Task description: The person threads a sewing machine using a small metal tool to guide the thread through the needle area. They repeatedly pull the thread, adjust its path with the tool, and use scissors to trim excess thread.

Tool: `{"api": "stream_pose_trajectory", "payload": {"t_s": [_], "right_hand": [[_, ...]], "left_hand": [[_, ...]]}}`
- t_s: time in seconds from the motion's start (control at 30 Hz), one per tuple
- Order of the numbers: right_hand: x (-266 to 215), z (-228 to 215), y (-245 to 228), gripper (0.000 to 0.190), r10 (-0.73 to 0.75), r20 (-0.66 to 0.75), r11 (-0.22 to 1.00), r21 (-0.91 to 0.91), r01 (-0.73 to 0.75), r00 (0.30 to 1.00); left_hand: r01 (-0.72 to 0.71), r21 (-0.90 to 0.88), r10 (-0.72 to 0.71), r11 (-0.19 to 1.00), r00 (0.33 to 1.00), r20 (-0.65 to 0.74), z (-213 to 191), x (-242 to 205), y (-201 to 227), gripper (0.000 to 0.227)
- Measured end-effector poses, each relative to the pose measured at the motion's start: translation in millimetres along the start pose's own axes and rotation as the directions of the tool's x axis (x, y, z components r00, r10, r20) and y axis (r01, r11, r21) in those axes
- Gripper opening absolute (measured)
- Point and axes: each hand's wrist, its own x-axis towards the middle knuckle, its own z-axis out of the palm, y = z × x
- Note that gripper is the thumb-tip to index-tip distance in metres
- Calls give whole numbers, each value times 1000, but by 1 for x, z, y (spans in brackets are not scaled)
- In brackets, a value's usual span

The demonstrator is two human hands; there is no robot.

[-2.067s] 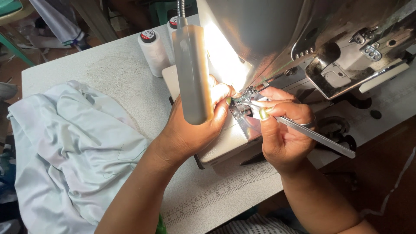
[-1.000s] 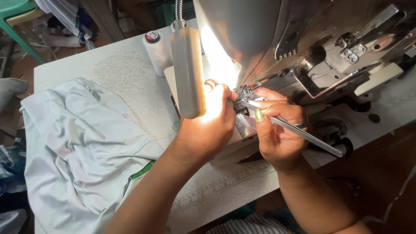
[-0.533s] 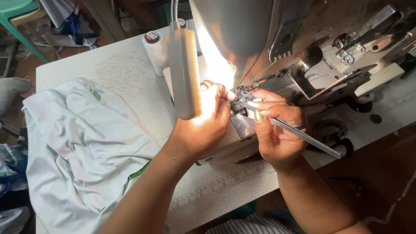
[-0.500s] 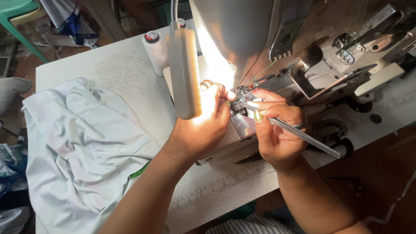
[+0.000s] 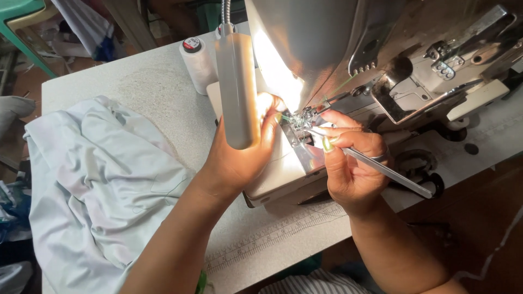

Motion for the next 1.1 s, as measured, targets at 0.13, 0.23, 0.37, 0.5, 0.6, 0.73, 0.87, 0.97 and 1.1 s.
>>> {"api": "stream_pose_trajectory", "payload": {"t_s": [0.13,0.23,0.37,0.5,0.6,0.73,0.87,0.97,1.1], "right_hand": [[-1,1,1,8,1,-1,999,-35,-1,1000],[-1,3,2,8,-2,-13,1000,-27,1,1000],[0,4,1,5,-32,-16,997,-65,31,999],[1,3,0,3,-31,5,998,-51,31,1000],[-1,2,2,5,-22,2,998,-52,22,1000],[-2,1,4,5,-23,6,999,-31,23,1000],[-2,-1,3,7,-6,-4,1000,1,6,1000],[3,-3,-1,9,-13,-19,1000,9,13,1000],[2,-8,2,10,-3,-62,1000,27,5,998]], "left_hand": [[171,235,-129,957,974,-186,7,-4,-26,38],[-132,108,142,985,986,-92,9,-5,-26,22],[-471,338,491,815,871,30,11,-6,-19,7],[-588,274,587,761,804,93,4,-1,-2,14],[-636,339,647,693,756,98,6,-3,-1,15],[-637,396,670,661,739,70,8,-5,8,20],[-583,501,663,640,748,25,11,-11,15,15],[-527,486,604,697,797,-3,13,-14,15,17],[-349,489,413,799,911,-25,20,-17,4,11]]}}
